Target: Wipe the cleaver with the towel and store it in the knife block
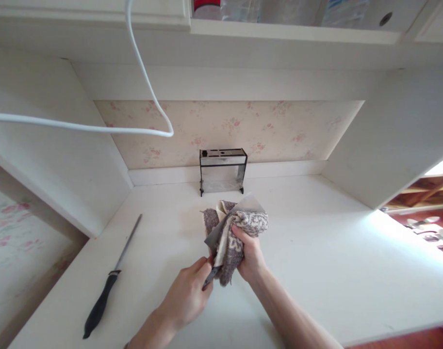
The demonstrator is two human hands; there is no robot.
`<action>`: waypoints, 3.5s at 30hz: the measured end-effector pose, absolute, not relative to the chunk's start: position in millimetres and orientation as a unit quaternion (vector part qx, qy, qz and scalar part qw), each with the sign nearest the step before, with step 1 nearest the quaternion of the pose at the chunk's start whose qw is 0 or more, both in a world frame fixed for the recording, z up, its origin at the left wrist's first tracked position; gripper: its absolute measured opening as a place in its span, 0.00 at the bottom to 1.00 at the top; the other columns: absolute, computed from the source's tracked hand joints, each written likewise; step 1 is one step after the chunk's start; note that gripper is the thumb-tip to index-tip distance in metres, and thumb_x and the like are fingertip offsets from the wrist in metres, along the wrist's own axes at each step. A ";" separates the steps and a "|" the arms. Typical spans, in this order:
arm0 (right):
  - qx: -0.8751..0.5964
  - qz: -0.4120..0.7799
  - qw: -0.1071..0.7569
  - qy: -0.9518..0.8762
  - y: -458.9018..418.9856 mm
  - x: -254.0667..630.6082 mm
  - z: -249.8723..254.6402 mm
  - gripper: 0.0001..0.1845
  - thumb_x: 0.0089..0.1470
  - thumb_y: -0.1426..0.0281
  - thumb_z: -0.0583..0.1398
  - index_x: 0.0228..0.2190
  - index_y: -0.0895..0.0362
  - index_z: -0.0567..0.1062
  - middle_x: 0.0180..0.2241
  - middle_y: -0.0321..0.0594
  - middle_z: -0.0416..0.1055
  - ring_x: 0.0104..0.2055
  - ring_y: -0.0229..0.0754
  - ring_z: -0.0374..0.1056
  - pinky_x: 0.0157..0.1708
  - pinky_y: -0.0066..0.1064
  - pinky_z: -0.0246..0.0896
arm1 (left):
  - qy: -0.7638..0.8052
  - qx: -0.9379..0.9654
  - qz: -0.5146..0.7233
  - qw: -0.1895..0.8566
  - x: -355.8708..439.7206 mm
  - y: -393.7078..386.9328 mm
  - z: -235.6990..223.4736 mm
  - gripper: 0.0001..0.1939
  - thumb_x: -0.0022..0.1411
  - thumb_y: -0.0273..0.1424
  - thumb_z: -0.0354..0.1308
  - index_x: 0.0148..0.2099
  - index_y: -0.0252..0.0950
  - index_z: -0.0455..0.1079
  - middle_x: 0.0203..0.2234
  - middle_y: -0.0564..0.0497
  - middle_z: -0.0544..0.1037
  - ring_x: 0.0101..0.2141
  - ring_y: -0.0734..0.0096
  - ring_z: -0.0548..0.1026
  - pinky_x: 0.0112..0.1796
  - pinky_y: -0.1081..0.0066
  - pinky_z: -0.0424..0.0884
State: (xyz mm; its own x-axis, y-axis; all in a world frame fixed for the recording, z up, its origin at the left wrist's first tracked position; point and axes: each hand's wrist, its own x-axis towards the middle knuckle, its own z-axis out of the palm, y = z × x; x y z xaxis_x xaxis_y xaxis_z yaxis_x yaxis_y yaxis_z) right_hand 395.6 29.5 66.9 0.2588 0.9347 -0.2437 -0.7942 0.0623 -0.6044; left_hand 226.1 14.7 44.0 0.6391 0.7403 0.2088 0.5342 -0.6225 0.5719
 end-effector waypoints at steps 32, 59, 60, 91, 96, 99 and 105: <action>-0.223 0.708 0.655 -0.144 17.8 424.1 59.1 0.23 0.37 0.53 0.69 0.32 0.57 0.78 0.32 0.40 0.79 0.35 0.48 0.75 0.44 0.42 0.69 | 0.133 0.429 0.427 0.784 201.3 20.8 50.3 0.18 0.64 0.40 0.52 0.50 0.33 0.68 0.29 0.49 0.72 0.24 0.79 0.66 0.28 0.73 0.63; -0.295 0.579 0.756 -0.081 35.6 493.0 62.9 0.11 0.52 0.64 0.61 0.37 0.55 0.77 0.35 0.39 0.79 0.38 0.46 0.75 0.45 0.42 0.70 | 0.160 0.456 0.375 0.791 200.1 26.7 48.7 0.15 0.64 0.37 0.52 0.49 0.34 0.66 0.30 0.51 0.66 0.25 0.79 0.64 0.27 0.73 0.57; -0.286 0.574 0.763 -0.085 34.8 497.2 63.0 0.12 0.52 0.63 0.61 0.37 0.55 0.77 0.35 0.39 0.79 0.39 0.47 0.75 0.46 0.42 0.69 | 0.179 0.476 0.373 0.776 201.6 26.3 50.3 0.14 0.64 0.37 0.52 0.49 0.35 0.66 0.31 0.50 0.66 0.25 0.80 0.64 0.27 0.73 0.56; -0.240 0.671 0.682 -0.164 15.8 484.1 63.3 0.26 0.33 0.51 0.68 0.33 0.54 0.78 0.31 0.41 0.78 0.39 0.51 0.74 0.37 0.43 0.72 | 0.542 0.824 0.069 0.151 292.3 25.7 48.8 0.14 0.62 0.39 0.47 0.43 0.39 0.67 0.34 0.44 0.78 0.35 0.56 0.76 0.35 0.64 0.64; -0.258 0.685 0.659 -0.175 15.9 477.6 60.1 0.25 0.34 0.50 0.68 0.31 0.54 0.78 0.30 0.43 0.78 0.38 0.52 0.74 0.36 0.43 0.72 | 0.481 0.863 0.035 0.151 303.3 28.1 53.2 0.15 0.59 0.40 0.50 0.41 0.39 0.74 0.33 0.41 0.79 0.34 0.49 0.77 0.34 0.60 0.66; -0.275 0.682 0.654 -0.177 16.4 473.9 57.1 0.21 0.37 0.52 0.67 0.29 0.55 0.78 0.28 0.42 0.78 0.37 0.51 0.74 0.37 0.43 0.72 | 0.455 0.859 0.076 0.220 310.5 28.0 52.5 0.14 0.56 0.40 0.54 0.39 0.42 0.76 0.35 0.42 0.79 0.38 0.49 0.76 0.37 0.60 0.66; -0.281 0.689 0.641 -0.190 16.1 471.6 54.6 0.22 0.36 0.51 0.68 0.29 0.55 0.78 0.27 0.42 0.78 0.36 0.53 0.74 0.40 0.45 0.70 | 0.449 0.791 0.152 0.387 297.6 33.0 50.7 0.11 0.56 0.39 0.55 0.36 0.42 0.76 0.37 0.46 0.79 0.42 0.52 0.74 0.42 0.61 0.65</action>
